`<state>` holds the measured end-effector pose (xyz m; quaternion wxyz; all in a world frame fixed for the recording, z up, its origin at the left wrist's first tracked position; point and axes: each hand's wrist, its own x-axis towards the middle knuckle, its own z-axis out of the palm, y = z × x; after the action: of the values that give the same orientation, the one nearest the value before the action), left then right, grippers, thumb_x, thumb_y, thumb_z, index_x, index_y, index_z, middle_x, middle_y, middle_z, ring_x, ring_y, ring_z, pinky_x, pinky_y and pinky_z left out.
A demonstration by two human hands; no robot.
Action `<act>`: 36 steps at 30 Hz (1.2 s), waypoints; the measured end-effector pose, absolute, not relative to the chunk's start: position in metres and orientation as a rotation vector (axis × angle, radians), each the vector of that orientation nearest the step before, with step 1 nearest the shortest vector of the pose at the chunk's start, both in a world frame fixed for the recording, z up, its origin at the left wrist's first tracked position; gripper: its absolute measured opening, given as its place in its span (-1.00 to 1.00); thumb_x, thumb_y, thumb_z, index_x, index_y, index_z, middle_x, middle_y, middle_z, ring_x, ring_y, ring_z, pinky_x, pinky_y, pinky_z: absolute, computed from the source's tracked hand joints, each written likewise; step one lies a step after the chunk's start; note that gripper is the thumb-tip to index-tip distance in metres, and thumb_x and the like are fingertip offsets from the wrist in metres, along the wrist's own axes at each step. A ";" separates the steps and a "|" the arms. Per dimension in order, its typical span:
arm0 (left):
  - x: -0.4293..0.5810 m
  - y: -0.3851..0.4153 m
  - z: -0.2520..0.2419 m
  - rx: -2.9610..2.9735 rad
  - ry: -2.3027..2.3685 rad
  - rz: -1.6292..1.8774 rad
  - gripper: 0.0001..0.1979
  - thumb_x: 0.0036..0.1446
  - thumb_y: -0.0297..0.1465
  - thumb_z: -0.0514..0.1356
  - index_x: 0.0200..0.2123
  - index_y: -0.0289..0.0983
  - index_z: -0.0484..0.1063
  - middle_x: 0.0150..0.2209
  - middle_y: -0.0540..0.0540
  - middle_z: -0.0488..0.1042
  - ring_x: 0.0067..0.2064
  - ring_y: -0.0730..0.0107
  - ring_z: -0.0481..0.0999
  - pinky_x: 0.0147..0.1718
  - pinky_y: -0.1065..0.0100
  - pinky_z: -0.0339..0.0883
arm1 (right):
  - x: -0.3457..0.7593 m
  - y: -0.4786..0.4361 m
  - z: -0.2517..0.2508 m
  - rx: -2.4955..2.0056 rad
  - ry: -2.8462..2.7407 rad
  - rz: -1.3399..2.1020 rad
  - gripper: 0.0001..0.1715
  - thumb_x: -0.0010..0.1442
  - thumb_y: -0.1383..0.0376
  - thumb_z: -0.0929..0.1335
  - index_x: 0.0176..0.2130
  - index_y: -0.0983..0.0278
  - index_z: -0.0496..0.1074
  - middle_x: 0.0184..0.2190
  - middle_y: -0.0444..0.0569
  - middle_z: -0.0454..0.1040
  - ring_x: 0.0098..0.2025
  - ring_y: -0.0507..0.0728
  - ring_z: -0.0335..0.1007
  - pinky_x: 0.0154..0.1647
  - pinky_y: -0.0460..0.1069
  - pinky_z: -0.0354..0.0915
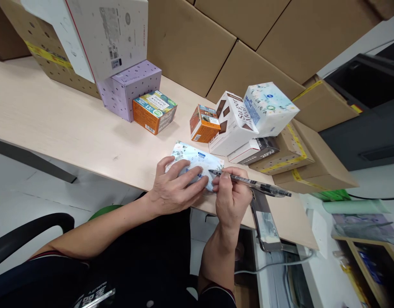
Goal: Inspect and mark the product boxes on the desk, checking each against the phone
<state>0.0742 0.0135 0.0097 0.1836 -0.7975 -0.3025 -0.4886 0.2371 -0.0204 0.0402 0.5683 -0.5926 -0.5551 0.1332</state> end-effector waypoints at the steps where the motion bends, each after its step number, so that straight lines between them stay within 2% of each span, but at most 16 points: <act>1: 0.074 0.014 0.010 -2.249 -0.852 -1.376 -0.80 0.25 -0.29 0.32 -0.07 -0.16 0.59 -0.07 0.00 0.69 -0.04 0.06 0.55 0.07 -0.06 0.20 | 0.235 -0.021 0.042 -1.356 -1.271 0.335 -0.79 0.37 0.12 0.34 -0.21 0.20 0.43 -0.48 -0.24 0.49 -0.52 0.01 0.42 -0.46 -0.08 0.31; 4: 0.074 0.014 0.009 -2.249 -0.860 -1.361 -0.79 0.24 -0.28 0.33 -0.06 -0.15 0.58 -0.07 0.00 0.69 -0.04 0.07 0.55 0.07 -0.05 0.20 | 0.231 -0.021 0.046 -1.212 -1.108 0.311 -0.87 0.38 0.18 0.34 -0.17 0.19 0.39 -0.50 -0.26 0.48 -0.59 -0.02 0.37 -0.59 -0.12 0.24; 7: 0.073 0.013 0.009 -2.251 -0.875 -1.353 -0.79 0.25 -0.29 0.32 -0.04 -0.13 0.57 -0.05 0.01 0.69 -0.03 0.08 0.55 0.09 -0.07 0.19 | 0.241 -0.024 0.043 -1.205 -0.999 0.138 -0.87 0.37 0.21 0.35 -0.11 0.20 0.40 -0.44 -0.25 0.47 -0.58 -0.03 0.36 -0.58 -0.11 0.26; 10: 0.073 0.013 0.009 -2.276 -0.887 -1.360 -0.75 0.23 -0.31 0.31 -0.01 -0.12 0.56 -0.03 0.01 0.69 0.00 0.04 0.54 0.14 -0.13 0.15 | 0.270 -0.031 0.031 -1.453 -1.075 -0.008 -0.75 0.38 0.20 0.34 0.01 0.23 0.46 -0.30 -0.11 0.55 -0.44 0.03 0.46 -0.38 -0.03 0.40; 12: 0.072 0.013 0.008 -2.305 -0.885 -1.365 -0.70 0.20 -0.33 0.30 0.02 -0.14 0.55 0.00 -0.01 0.68 0.02 0.00 0.53 0.16 -0.18 0.13 | 0.290 -0.036 0.022 -1.620 -1.303 -0.084 -0.66 0.38 0.24 0.31 0.09 0.25 0.49 -0.12 0.05 0.60 -0.18 0.16 0.56 -0.13 0.10 0.47; 14: 0.071 0.013 0.008 -2.327 -0.879 -1.364 -0.65 0.18 -0.35 0.29 0.05 -0.16 0.55 0.01 -0.04 0.68 0.04 -0.03 0.52 0.17 -0.20 0.13 | 0.305 -0.039 0.016 -1.759 -1.619 -0.144 -0.55 0.35 0.35 0.27 0.18 0.30 0.46 0.02 0.17 0.58 0.05 0.29 0.50 0.07 0.20 0.43; 15: 0.071 0.013 0.008 -2.332 -0.878 -1.363 -0.64 0.18 -0.36 0.28 0.06 -0.17 0.54 0.02 -0.05 0.67 0.04 -0.04 0.52 0.17 -0.20 0.14 | 0.308 -0.040 0.015 -1.825 -1.754 -0.163 -0.49 0.33 0.40 0.24 0.22 0.33 0.43 0.06 0.21 0.56 0.10 0.32 0.46 0.12 0.24 0.40; 18: 0.073 0.014 0.007 -2.317 -0.890 -1.372 -0.61 0.18 -0.40 0.28 0.09 -0.19 0.52 0.03 -0.06 0.67 0.05 -0.01 0.52 0.19 -0.17 0.16 | 0.305 -0.034 0.017 -2.013 -1.973 -0.181 -0.40 0.33 0.48 0.17 0.29 0.36 0.38 0.11 0.25 0.52 0.09 0.36 0.37 0.14 0.27 0.36; 25: 0.075 0.015 0.006 -2.286 -0.903 -1.368 -0.71 0.20 -0.43 0.29 0.01 -0.21 0.52 0.06 -0.05 0.67 0.06 0.03 0.54 0.22 -0.14 0.17 | 0.289 -0.009 0.022 -2.115 -2.104 -0.146 -0.33 0.32 0.51 0.15 0.31 0.23 0.39 0.08 0.20 0.52 0.03 0.35 0.32 0.07 0.22 0.36; 28: 0.075 0.016 0.006 -2.280 -0.905 -1.364 -0.73 0.20 -0.43 0.30 -0.01 -0.19 0.53 0.05 -0.05 0.67 0.06 0.03 0.54 0.23 -0.13 0.17 | 0.295 -0.015 0.023 -2.083 -2.075 -0.137 -0.39 0.40 0.42 0.14 0.34 0.28 0.35 0.14 0.22 0.51 0.09 0.35 0.33 0.15 0.24 0.32; 31: 0.074 0.015 0.005 -2.282 -0.910 -1.364 -0.70 0.18 -0.43 0.32 0.01 -0.18 0.53 0.05 -0.06 0.66 0.08 0.00 0.52 0.23 -0.15 0.16 | 0.312 -0.039 0.023 -2.063 -1.947 -0.214 -0.42 0.46 0.22 0.13 0.33 0.36 0.33 0.18 0.30 0.48 0.20 0.36 0.33 0.27 0.30 0.24; 33: 0.074 0.015 0.004 -2.278 -0.911 -1.368 -0.68 0.16 -0.43 0.34 0.01 -0.18 0.53 0.05 -0.06 0.66 0.09 -0.03 0.51 0.23 -0.18 0.14 | 0.330 -0.062 0.022 -2.150 -1.786 -0.244 -0.34 0.44 0.06 0.17 0.33 0.35 0.32 0.21 0.33 0.45 0.24 0.41 0.32 0.29 0.35 0.20; 36: 0.074 0.015 0.002 -2.276 -0.926 -1.385 -0.67 0.14 -0.43 0.34 0.00 -0.16 0.53 0.05 -0.06 0.66 0.12 -0.08 0.49 0.24 -0.22 0.12 | 0.357 -0.095 0.020 -2.443 -1.470 -0.152 -0.09 0.29 -0.20 0.26 0.37 0.30 0.28 0.26 0.37 0.39 0.27 0.55 0.28 0.27 0.46 0.16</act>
<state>0.0738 0.0153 0.0022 0.1598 -0.7967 -0.3240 -0.4846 0.3568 -0.0951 0.0202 0.1428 -0.8469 -0.5094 -0.0528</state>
